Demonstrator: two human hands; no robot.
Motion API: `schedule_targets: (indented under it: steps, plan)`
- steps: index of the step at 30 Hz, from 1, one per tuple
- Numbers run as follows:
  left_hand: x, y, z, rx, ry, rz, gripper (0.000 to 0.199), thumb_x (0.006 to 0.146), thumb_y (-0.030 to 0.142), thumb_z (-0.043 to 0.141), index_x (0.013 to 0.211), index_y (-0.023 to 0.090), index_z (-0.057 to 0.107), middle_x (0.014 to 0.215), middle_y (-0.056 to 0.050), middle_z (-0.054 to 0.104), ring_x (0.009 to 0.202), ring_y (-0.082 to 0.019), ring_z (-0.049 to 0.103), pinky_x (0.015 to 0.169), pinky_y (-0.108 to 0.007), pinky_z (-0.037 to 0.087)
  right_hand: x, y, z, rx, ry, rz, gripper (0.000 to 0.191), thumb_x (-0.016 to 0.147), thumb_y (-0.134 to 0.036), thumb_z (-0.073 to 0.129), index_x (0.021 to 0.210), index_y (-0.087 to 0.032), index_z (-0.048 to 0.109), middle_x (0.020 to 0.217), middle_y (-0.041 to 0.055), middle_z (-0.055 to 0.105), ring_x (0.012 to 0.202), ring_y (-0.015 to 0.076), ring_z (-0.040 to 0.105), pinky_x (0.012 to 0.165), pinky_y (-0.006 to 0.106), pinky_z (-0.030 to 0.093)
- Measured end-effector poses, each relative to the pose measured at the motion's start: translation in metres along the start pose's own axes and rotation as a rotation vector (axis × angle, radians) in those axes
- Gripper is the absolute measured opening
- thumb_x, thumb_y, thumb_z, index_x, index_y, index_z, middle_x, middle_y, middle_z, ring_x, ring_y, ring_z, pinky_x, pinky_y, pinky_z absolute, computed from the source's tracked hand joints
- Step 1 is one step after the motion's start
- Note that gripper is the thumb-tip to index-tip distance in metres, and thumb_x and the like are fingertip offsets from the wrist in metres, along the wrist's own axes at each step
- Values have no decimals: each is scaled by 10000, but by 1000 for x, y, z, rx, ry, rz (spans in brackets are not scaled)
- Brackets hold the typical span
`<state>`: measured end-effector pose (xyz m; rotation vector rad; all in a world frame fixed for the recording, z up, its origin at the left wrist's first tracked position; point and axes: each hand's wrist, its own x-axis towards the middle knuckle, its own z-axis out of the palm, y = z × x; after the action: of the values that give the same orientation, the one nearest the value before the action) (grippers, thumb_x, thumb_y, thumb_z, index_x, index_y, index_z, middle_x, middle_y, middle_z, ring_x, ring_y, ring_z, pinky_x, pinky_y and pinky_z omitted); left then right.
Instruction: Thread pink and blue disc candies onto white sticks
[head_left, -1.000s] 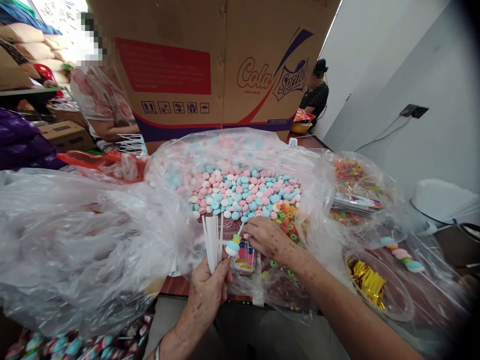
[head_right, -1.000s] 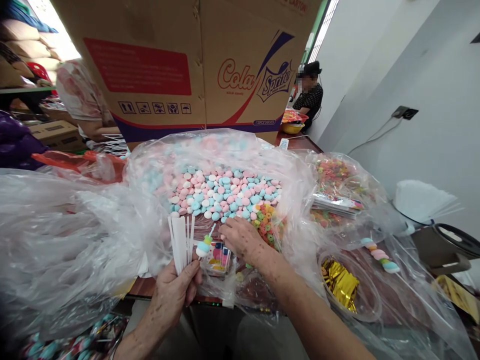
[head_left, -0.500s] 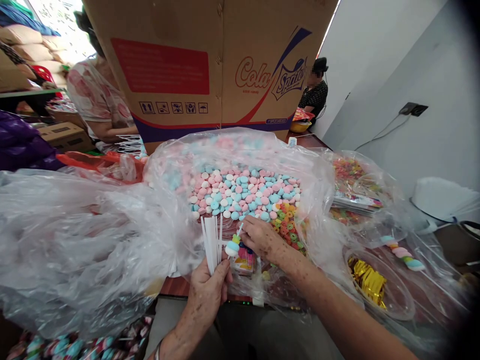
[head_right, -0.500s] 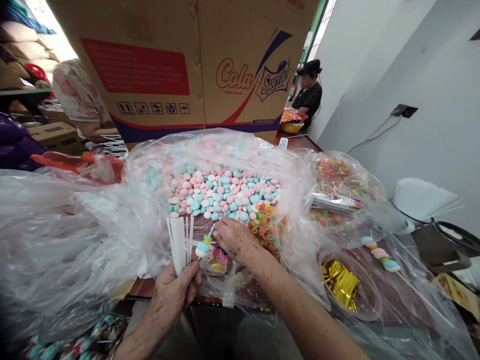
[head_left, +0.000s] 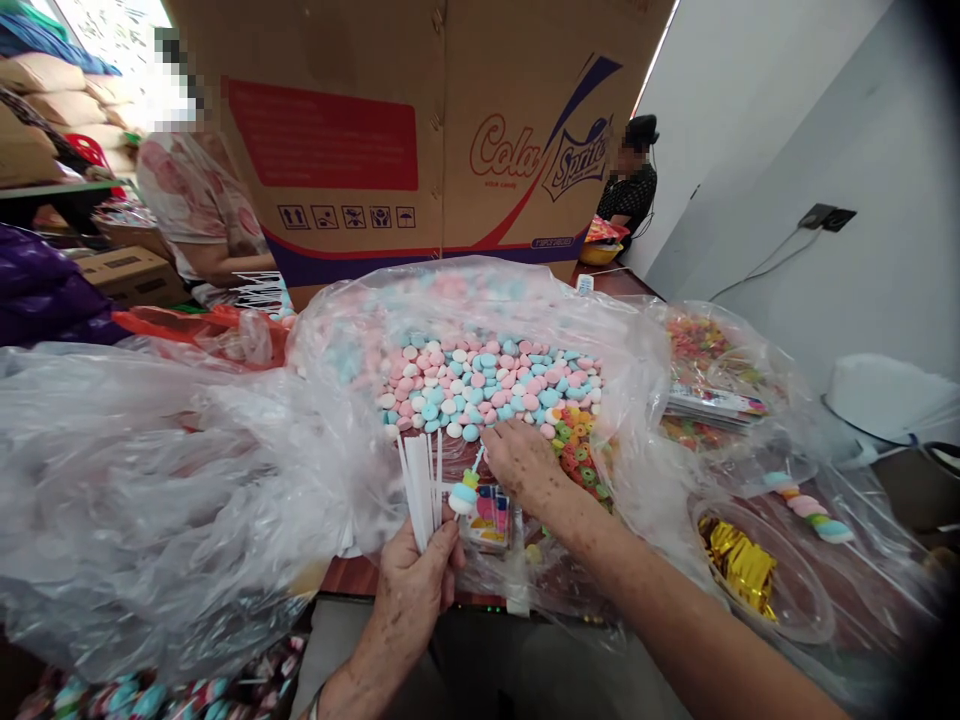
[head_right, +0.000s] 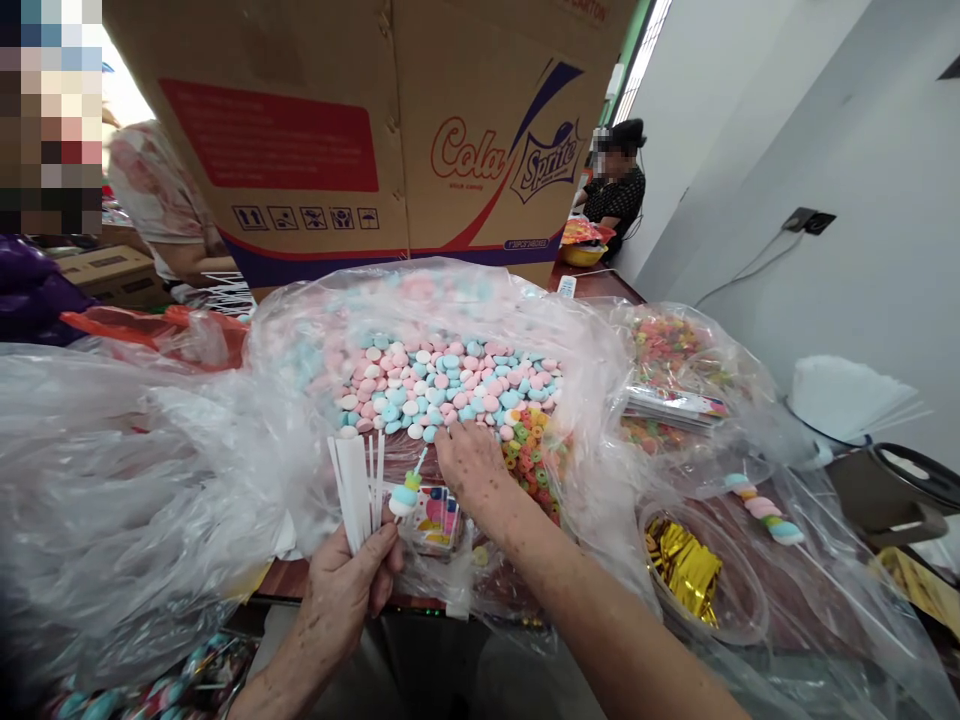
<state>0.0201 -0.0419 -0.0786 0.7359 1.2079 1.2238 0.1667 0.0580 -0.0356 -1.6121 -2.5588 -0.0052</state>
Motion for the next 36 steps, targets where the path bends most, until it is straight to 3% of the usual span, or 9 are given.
schedule_targets:
  steps: [6, 9, 11, 14, 22, 28, 33, 36]
  plan:
    - [1, -4, -3, 1, -4, 38, 392, 706, 505, 714, 809, 161, 557, 510, 70, 558, 264, -29, 359, 276, -141, 234, -9, -8, -4, 120, -44, -77, 157, 911, -172, 496, 1023, -154, 604, 1011, 78, 656, 926, 194, 583, 798, 280, 427]
    - [2, -5, -4, -12, -10, 35, 394, 710, 500, 717, 826, 158, 560, 511, 71, 558, 267, -29, 362, 279, -139, 243, -10, 1, -4, 267, 39, -1, 149, 936, -193, 459, 1010, -178, 587, 981, 34, 652, 863, 151, 588, 747, 244, 423]
    - [3, -7, -4, -19, -12, 32, 395, 708, 502, 720, 817, 159, 556, 515, 68, 563, 267, -30, 364, 278, -140, 245, -9, 9, -4, 324, 105, 65, 150, 930, -185, 460, 1008, -179, 589, 995, 42, 651, 881, 161, 585, 754, 256, 413]
    - [4, -9, -6, -17, -11, 40, 387, 731, 507, 709, 822, 163, 556, 529, 66, 570, 271, -31, 371, 278, -137, 249, -7, 15, -4, 251, 50, 21, 140, 926, -192, 473, 980, -181, 601, 987, 45, 657, 885, 168, 588, 745, 259, 406]
    - [2, -7, -5, -22, -1, 40, 384, 718, 501, 720, 813, 162, 567, 522, 64, 571, 267, -32, 368, 281, -140, 259, -3, -8, 1, 59, -56, -75, 149, 902, -145, 506, 924, -152, 654, 909, 101, 690, 930, 242, 582, 779, 319, 423]
    - [2, -8, -6, -23, -10, 46, 387, 715, 502, 720, 806, 157, 569, 521, 62, 568, 270, -33, 375, 276, -137, 254, 1, -10, 12, 48, -55, -151, 158, 838, -74, 541, 867, -147, 678, 862, 112, 699, 967, 255, 580, 853, 340, 428]
    - [1, -6, -4, -12, 2, 38, 386, 712, 502, 712, 805, 159, 559, 515, 67, 559, 262, -33, 364, 271, -139, 248, 0, -5, 13, 152, 34, -38, 201, 829, -77, 514, 963, -121, 658, 886, 137, 688, 932, 261, 588, 823, 364, 448]
    - [1, -1, -1, -8, 8, 9, 394, 692, 509, 713, 804, 166, 555, 503, 69, 556, 256, -36, 348, 268, -148, 235, -4, 7, 8, 257, 97, 48, 217, 839, -154, 522, 1037, -151, 612, 894, 84, 678, 825, 211, 606, 735, 324, 479]
